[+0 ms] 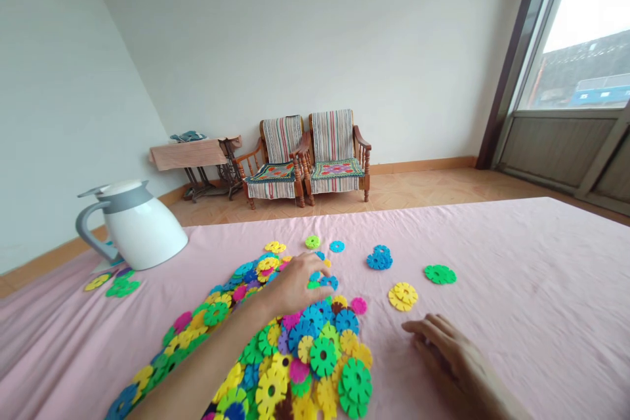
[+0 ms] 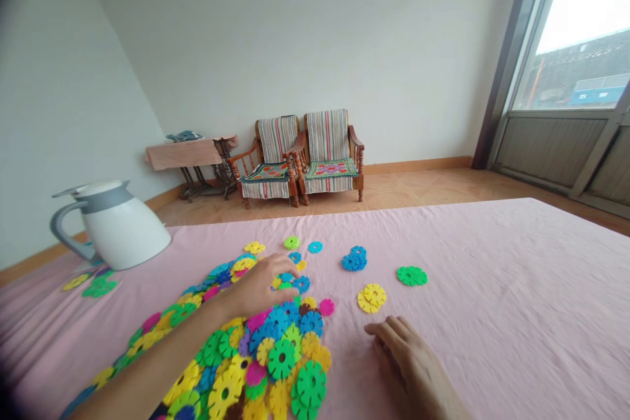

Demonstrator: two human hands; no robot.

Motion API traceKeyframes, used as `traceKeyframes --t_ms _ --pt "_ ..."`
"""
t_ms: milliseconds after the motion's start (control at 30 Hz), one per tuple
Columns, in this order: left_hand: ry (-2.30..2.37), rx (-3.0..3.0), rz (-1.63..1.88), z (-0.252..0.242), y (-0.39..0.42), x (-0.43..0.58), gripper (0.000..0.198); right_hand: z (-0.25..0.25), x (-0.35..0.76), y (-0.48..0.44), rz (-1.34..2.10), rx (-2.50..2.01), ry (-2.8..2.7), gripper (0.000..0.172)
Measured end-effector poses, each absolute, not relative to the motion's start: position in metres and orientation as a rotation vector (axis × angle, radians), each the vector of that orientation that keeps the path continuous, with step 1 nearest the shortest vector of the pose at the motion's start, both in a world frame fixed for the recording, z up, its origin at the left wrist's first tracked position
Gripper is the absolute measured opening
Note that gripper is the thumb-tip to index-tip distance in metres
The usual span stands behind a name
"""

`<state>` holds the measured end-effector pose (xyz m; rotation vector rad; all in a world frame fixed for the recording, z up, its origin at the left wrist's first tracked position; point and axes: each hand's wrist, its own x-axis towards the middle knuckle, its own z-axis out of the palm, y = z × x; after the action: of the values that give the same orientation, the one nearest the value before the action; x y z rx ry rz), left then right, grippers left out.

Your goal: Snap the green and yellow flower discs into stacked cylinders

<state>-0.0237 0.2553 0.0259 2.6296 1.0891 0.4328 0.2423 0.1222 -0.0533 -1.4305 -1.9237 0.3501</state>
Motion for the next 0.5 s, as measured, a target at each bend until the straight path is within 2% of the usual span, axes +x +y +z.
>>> traceKeyframes --t_ms 67,100,333,433,500 --pt "0.963 2.665 0.332 0.026 0.22 -0.027 0.044 -0.053 0.243 0.122 0.345 -1.432 -1.917 0.028" --pt "0.931 2.665 0.301 0.025 0.206 -0.03 0.047 -0.054 0.243 0.122 0.342 -1.433 -1.913 0.028" --pt "1.222 2.64 0.403 0.013 0.185 -0.068 0.014 -0.055 0.245 0.119 0.33 -1.431 -1.937 0.026" --pt "1.356 2.65 0.421 0.013 0.194 -0.089 0.015 -0.056 0.246 0.12 0.319 -1.423 -1.961 0.027" --pt "1.453 2.672 0.434 0.015 0.196 -0.097 0.023 -0.056 0.245 0.12 0.32 -1.422 -1.965 0.027"
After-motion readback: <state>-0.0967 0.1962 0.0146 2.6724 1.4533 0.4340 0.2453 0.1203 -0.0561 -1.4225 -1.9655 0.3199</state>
